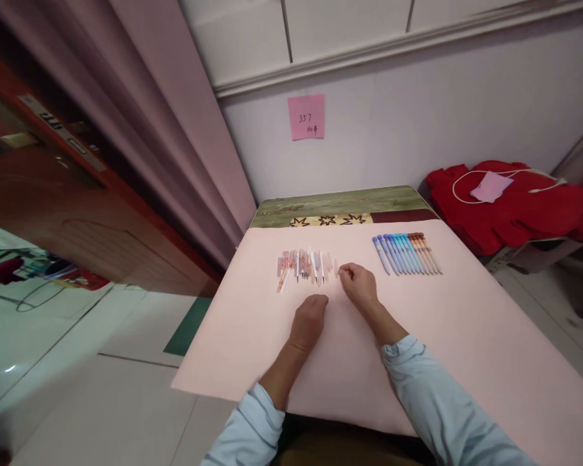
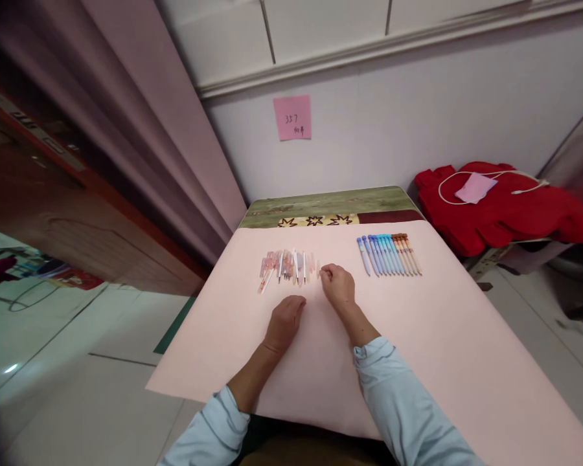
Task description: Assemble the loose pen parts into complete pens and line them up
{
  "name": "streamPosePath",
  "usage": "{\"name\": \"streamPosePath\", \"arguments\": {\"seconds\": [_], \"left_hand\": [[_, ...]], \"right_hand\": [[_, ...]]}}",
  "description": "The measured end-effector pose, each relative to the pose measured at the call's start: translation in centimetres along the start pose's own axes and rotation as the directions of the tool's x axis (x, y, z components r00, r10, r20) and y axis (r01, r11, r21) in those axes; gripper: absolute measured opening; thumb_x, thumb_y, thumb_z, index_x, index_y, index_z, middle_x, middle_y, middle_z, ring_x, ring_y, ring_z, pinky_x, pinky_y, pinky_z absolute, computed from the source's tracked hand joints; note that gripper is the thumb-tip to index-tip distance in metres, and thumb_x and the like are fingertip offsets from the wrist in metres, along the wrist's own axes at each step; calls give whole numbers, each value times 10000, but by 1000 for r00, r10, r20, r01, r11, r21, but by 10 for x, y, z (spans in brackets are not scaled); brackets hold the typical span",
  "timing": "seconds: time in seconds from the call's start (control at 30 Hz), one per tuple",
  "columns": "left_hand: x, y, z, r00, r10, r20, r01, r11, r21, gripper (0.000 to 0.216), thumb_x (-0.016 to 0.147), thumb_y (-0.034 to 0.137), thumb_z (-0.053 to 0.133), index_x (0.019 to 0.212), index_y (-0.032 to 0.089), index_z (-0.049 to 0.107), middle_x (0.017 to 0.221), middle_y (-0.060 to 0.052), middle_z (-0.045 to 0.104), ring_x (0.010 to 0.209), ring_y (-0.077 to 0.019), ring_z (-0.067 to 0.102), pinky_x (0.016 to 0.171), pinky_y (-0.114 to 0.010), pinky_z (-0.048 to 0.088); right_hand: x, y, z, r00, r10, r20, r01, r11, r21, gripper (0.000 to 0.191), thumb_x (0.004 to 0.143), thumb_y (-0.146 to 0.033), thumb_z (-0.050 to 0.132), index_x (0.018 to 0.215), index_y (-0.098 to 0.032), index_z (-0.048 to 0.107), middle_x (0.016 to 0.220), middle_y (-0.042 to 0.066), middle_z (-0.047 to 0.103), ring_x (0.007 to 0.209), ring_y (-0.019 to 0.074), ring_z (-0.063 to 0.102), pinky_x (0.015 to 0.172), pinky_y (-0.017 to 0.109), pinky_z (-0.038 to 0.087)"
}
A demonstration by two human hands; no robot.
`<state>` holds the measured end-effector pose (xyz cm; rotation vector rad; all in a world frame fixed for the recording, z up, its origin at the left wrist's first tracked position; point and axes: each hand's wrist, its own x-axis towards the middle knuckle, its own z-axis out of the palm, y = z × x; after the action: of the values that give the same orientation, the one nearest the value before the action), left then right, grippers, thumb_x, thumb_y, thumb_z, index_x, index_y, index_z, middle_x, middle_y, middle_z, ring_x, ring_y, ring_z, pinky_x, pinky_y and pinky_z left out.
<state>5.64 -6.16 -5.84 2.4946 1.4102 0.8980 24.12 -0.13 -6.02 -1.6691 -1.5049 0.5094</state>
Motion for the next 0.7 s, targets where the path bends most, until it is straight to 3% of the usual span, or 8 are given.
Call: {"name": "streamPosePath", "arguments": {"seconds": [0.13, 0.23, 0.4, 0.47, 0.57, 0.7], "left_hand": [[-3, -2, -2, 1000, 4, 5, -4, 998, -67, 323, 936, 109, 399, 1113, 209, 649, 1050, -106, 718, 1013, -222, 674, 926, -400, 555], [-5, 1, -6, 1000, -31, -6, 29, 987, -158, 306, 957, 174, 409, 1152, 212, 642, 1079, -104, 721, 1036, -220, 679, 946, -392, 550], [13, -1, -23, 959, -279, 38, 273, 886, -375, 209, 970, 310, 461, 1033, 235, 645, 893, -33, 724, 770, -151, 707, 738, -266, 561], [37, -9, -34, 936, -352, -6, 320, 861, -396, 186, 953, 341, 505, 1000, 227, 644, 784, -10, 700, 684, -137, 685, 681, -246, 532], [93, -30, -50, 939, -323, -113, 266, 896, -356, 180, 931, 356, 543, 971, 222, 657, 713, 5, 672, 634, -133, 640, 670, -246, 492], [179, -65, -57, 958, -254, -136, 210, 939, -274, 140, 888, 296, 579, 889, 223, 699, 853, -23, 708, 778, -154, 639, 748, -261, 465]], "right_hand": [[-1, -3, 0, 1000, 4, -5, -4, 1000, 3, 262, 840, -347, 503, 895, -216, 724, 784, 24, 690, 725, 187, 608, 687, 285, 424], [-1, -4, 0, 1000, 6, 1, -6, 1000, 9, 266, 846, -349, 497, 902, -214, 719, 795, 32, 692, 740, 192, 614, 700, 290, 431], [1, -6, 1, 999, 26, 20, -27, 1000, 11, 261, 852, -364, 501, 897, -220, 714, 792, 33, 688, 727, 195, 612, 681, 293, 433], [1, -7, 1, 999, 36, 25, -37, 999, 8, 258, 856, -365, 505, 898, -222, 715, 794, 33, 690, 726, 195, 613, 682, 297, 435], [2, -9, 1, 998, 49, 29, -50, 999, 10, 251, 864, -359, 506, 908, -227, 715, 821, 35, 700, 739, 198, 624, 701, 308, 446], [3, -15, 0, 996, 80, 45, -80, 997, 6, 234, 875, -349, 505, 911, -242, 710, 853, 35, 708, 763, 206, 642, 697, 317, 449]]}}
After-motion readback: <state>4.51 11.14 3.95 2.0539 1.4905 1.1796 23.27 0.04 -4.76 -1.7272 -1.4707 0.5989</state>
